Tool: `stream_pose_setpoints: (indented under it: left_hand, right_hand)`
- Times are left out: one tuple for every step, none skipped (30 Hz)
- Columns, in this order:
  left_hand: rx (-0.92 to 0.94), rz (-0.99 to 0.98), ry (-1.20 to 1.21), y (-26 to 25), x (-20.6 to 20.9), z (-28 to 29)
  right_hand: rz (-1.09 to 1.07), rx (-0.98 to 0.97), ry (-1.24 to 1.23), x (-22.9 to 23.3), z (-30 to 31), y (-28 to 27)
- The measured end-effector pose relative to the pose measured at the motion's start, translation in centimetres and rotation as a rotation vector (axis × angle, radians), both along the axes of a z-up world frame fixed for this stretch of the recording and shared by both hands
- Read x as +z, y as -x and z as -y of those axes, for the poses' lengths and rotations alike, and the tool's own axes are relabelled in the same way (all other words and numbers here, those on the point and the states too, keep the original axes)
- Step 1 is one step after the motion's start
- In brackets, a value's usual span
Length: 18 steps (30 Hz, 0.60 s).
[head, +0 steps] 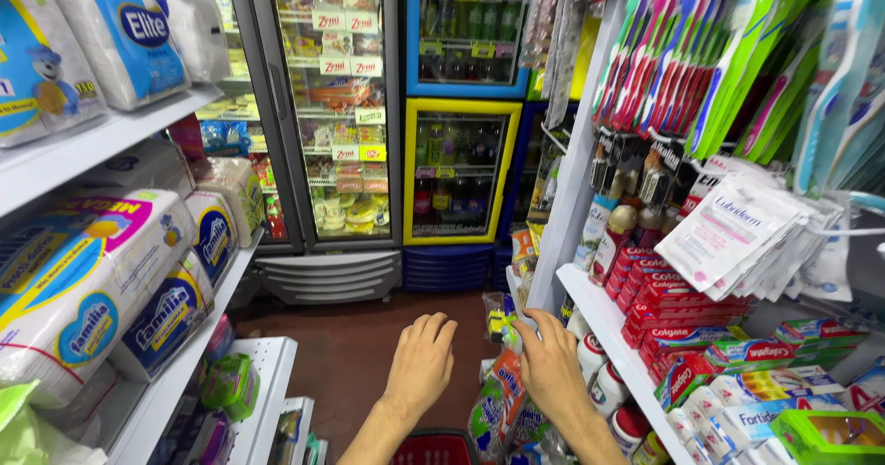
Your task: The person repeatedly picks up packaged razors from a red shopping basket and hangs them on hooks in the personal care aisle. The person also places some razors back into the basket and continues restocking the display.
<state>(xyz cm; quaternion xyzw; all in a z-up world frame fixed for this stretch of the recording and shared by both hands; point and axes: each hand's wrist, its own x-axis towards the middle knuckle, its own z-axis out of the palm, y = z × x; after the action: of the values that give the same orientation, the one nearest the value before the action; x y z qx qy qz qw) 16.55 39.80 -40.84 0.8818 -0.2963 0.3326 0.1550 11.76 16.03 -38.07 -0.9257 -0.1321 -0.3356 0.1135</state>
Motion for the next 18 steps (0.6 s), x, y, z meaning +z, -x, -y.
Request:
stream_pose_setpoints:
  left_hand:
    - [0.001, -0.015, -0.004, 0.3, -0.5, -0.2]
    - [0.008, -0.031, 0.0, 0.5, -0.9, -0.3]
    - [0.012, -0.047, 0.003, 0.7, -1.4, -0.4]
    - [0.011, -0.062, 0.0, 0.9, -1.9, -0.6]
    - [0.014, -0.07, 0.009, 1.1, -2.3, -0.7]
    - [0.017, -0.078, 0.018, 1.3, -2.8, -0.8]
    - [0.014, -0.093, 0.014, 1.3, -3.6, -0.9]
    - [0.012, -0.115, 0.017, 1.3, -4.3, -0.9]
    - [0.014, -0.136, 0.02, 1.3, -5.0, -1.2]
    - [0.015, -0.15, 0.017, 1.4, -6.1, -1.2]
    - [0.011, -0.171, 0.022, 1.1, -6.9, -1.3]
    - [0.006, -0.192, 0.028, 0.9, -7.7, -1.4]
    - [0.016, -0.198, 0.027, 0.8, -8.5, -1.6]
    - [0.012, -0.223, 0.034, 0.6, -9.3, -1.8]
    - [0.008, -0.254, 0.04, 0.8, -10.4, -2.0]
    - [0.018, -0.267, 0.04, 0.6, -11.0, -2.2]
    - [0.022, -0.268, 0.048, 0.7, -11.8, -2.4]
    - [0.025, -0.269, 0.057, 0.8, -12.6, -2.6]
  right_hand:
    - [-0.015, 0.001, -0.004, -0.4, -0.2, 0.1]
    - [-0.07, 0.001, -0.014, -0.8, -0.5, 0.2]
    - [-0.126, -0.001, -0.023, -1.2, -0.6, 0.3]
    - [-0.141, -0.002, -0.026, -1.7, -0.8, 0.3]
    - [-0.133, 0.014, -0.035, -2.3, -0.9, 0.4]
    - [-0.124, 0.03, -0.044, -2.9, -1.1, 0.5]
    - [-0.14, 0.027, -0.048, -3.5, -1.1, 0.5]
    - [-0.166, 0.039, -0.069, -4.1, -1.3, 0.6]
    - [-0.191, 0.056, -0.091, -4.6, -1.5, 0.5]
    - [-0.206, 0.057, -0.094, -5.7, -1.4, 0.5]
    - [-0.217, 0.055, -0.101, -6.5, -1.4, 0.2]
    - [-0.228, 0.052, -0.107, -7.4, -1.4, -0.2]
    - [-0.234, 0.062, -0.108, -8.3, -1.4, -0.5]
    - [-0.277, 0.044, -0.107, -9.2, -1.5, -0.8]
    - [-0.326, 0.026, -0.107, -10.4, -1.6, -0.8]
    - [-0.339, 0.036, -0.107, -11.5, -1.6, -1.4]
    - [-0.351, 0.033, -0.091, -12.9, -1.7, -1.7]
    - [-0.362, 0.03, -0.075, -14.3, -1.7, -2.0]
